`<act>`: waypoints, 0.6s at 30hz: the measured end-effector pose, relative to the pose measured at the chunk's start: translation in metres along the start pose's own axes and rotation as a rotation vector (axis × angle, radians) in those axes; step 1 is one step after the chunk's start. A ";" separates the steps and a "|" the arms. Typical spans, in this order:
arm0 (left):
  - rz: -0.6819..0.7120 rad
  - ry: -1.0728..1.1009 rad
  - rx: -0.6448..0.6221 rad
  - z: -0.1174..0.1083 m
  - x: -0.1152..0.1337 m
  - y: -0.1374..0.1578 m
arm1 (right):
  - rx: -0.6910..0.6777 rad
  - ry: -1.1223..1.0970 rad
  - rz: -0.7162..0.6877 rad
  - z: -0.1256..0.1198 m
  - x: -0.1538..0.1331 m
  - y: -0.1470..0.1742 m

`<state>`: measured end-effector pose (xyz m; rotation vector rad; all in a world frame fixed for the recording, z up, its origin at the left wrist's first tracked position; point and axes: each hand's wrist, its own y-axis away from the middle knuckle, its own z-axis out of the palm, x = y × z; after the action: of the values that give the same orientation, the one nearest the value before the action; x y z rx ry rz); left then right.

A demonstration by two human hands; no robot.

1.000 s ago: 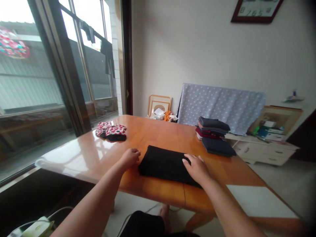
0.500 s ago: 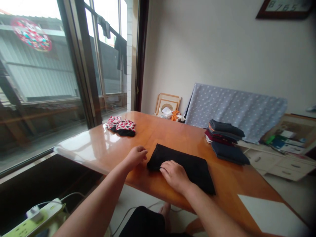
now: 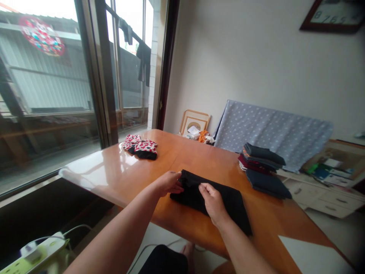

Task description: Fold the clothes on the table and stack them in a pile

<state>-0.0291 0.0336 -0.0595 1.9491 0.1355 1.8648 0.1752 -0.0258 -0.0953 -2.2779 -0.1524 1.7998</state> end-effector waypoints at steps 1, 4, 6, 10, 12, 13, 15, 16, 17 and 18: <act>-0.006 0.001 0.006 0.002 0.004 -0.005 | 0.002 -0.006 -0.009 0.000 -0.001 0.000; -0.004 -0.062 0.049 0.007 0.016 -0.023 | -0.002 -0.009 -0.039 0.002 -0.003 0.001; 0.007 -0.104 0.080 0.009 0.021 -0.035 | -0.017 -0.008 -0.054 0.002 -0.004 0.002; 0.025 -0.144 0.126 0.012 0.025 -0.055 | -0.053 -0.019 -0.073 0.002 -0.006 0.002; 0.014 -0.165 0.130 0.015 0.023 -0.062 | -0.064 -0.024 -0.074 0.002 -0.006 0.003; 0.007 -0.176 0.127 0.015 0.022 -0.064 | -0.073 -0.028 -0.071 0.002 -0.006 0.003; -0.002 -0.192 0.128 0.016 0.020 -0.067 | -0.086 -0.050 -0.050 0.001 -0.005 0.003; -0.002 -0.195 0.134 0.015 0.019 -0.067 | -0.081 -0.075 -0.029 0.001 -0.003 0.002; -0.001 -0.195 0.142 0.014 0.019 -0.066 | -0.064 -0.111 0.000 0.000 -0.002 0.001; -0.001 -0.191 0.147 0.013 0.018 -0.065 | -0.037 -0.155 0.033 -0.001 0.000 0.000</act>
<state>-0.0009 0.0953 -0.0670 2.2134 0.2199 1.6986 0.1763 -0.0255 -0.0950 -2.1758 -0.1771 2.0071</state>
